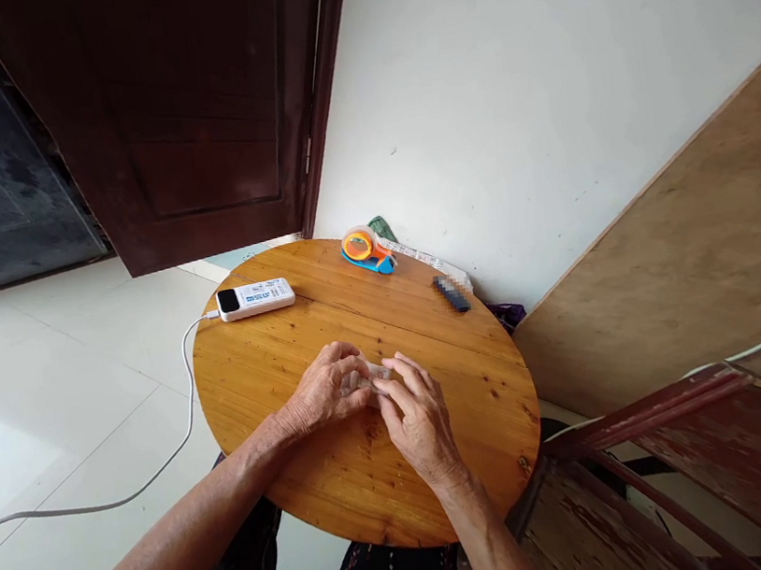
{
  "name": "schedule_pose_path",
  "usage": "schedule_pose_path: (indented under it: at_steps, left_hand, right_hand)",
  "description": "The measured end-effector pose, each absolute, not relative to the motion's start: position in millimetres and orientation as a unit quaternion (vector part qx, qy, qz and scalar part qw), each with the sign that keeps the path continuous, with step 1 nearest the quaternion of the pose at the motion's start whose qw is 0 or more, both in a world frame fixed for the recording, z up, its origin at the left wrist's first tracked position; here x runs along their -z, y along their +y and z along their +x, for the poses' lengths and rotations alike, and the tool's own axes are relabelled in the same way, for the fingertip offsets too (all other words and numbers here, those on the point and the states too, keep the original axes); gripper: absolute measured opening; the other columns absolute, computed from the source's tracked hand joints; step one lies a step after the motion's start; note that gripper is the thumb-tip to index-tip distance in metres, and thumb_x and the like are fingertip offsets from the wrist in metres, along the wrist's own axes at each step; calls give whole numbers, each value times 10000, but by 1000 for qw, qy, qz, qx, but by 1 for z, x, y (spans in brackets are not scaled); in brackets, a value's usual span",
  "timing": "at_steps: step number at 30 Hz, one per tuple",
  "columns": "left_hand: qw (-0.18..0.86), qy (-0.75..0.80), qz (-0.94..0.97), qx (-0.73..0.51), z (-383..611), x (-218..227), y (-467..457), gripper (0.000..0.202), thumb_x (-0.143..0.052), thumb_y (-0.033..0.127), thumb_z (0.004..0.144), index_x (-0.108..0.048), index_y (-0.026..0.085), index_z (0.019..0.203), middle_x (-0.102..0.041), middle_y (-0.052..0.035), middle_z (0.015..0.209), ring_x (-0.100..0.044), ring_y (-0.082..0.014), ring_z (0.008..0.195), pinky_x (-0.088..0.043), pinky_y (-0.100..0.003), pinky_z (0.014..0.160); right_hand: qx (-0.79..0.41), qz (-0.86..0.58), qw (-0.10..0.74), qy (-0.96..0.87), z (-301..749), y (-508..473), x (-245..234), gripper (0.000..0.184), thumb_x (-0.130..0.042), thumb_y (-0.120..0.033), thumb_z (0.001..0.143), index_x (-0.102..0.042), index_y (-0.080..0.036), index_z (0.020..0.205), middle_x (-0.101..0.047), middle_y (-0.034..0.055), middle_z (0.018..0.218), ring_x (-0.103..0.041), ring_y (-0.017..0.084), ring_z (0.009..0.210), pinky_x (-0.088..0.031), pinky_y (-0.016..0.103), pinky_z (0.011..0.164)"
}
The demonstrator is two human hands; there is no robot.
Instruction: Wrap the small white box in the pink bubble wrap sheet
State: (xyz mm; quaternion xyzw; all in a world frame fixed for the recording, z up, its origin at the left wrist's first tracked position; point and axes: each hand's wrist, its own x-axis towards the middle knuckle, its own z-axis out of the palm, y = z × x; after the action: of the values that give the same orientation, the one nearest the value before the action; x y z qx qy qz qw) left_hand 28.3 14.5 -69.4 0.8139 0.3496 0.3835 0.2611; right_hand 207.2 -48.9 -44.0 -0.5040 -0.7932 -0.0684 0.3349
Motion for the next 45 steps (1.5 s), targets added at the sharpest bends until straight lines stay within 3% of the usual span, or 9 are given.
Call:
schedule_pose_path:
  at_steps: [6, 10, 16, 21, 25, 32, 36, 40, 45]
  left_hand:
    - [286, 362, 806, -372, 31, 62, 12, 151, -711, 283, 806, -701, 210, 938, -570, -96, 1224, -589, -255, 1126, -529, -391, 949]
    - [292, 371, 799, -371, 31, 62, 12, 157, -712, 299, 813, -711, 223, 951, -570, -87, 1225, -590, -251, 1131, -525, -391, 963]
    - [290, 368, 795, -386, 32, 69, 15, 157, -714, 296, 804, -707, 231, 946, -572, -73, 1214, -594, -241, 1122, -517, -389, 965]
    - [315, 352, 790, -392, 30, 63, 13, 151, -708, 243, 771, -708, 206, 917, -567, -99, 1212, -583, -263, 1144, -513, -410, 974]
    - [359, 370, 737, -436, 25, 55, 13, 175, -635, 151, 753, -711, 197, 903, -588, -91, 1186, -563, -258, 1200, -478, -410, 1037]
    - [435, 432, 632, -475, 24, 58, 21, 200, -554, 167, 722, -702, 170, 858, -641, -46, 1036, -628, -186, 927, -540, -293, 762]
    - [387, 430, 661, -477, 25, 58, 19, 148, -590, 235, 746, -697, 185, 835, -637, -39, 933, -617, -185, 887, -526, -295, 758]
    - [313, 409, 723, -460, 25, 54, 12, 149, -600, 265, 788, -703, 190, 865, -613, -43, 899, -611, -177, 852, -516, -312, 808]
    - [284, 398, 765, -420, 25, 52, 5, 153, -598, 283, 827, -695, 195, 908, -610, -40, 891, -586, -151, 758, -513, -284, 739]
  right_hand:
    - [-29, -528, 393, -752, 222, -56, 37, 182, -572, -250, 902, -668, -231, 1055, -609, 118, 1308, -575, 264, 1230, -484, 443, 1038]
    - [-12, -522, 293, -801, 221, -48, 33, 446, -616, -247, 839, -599, -199, 1282, -508, 159, 1455, -504, 323, 1323, -454, 505, 1059]
    - [101, -521, 230, -816, 207, -48, 39, 421, -490, -67, 855, -665, -209, 1210, -587, 140, 1390, -484, 312, 1339, -449, 495, 1011]
    - [54, -510, 351, -784, 214, -56, 34, 183, -568, -213, 901, -729, -229, 987, -653, 120, 1279, -605, 276, 1179, -478, 456, 986]
    - [-63, -553, 452, -697, 229, -44, 23, 178, -576, -312, 902, -732, -227, 897, -681, 116, 1209, -625, 263, 1149, -489, 443, 994]
    - [-237, -577, 529, -576, 242, 8, 31, 288, -666, -454, 772, -730, -188, 862, -733, 106, 1055, -665, 237, 938, -526, 355, 769]
    - [-247, -625, 474, -569, 250, 27, 38, 379, -651, -548, 761, -735, -180, 797, -716, 49, 764, -634, 212, 751, -485, 327, 688]
    - [-202, -623, 393, -646, 252, 32, 43, 496, -516, -606, 850, -722, -207, 639, -718, 73, 786, -655, 236, 811, -459, 349, 777]
    - [-176, -624, 340, -681, 248, 38, 47, 552, -462, -613, 877, -643, -223, 530, -688, 76, 713, -632, 222, 743, -430, 327, 702]
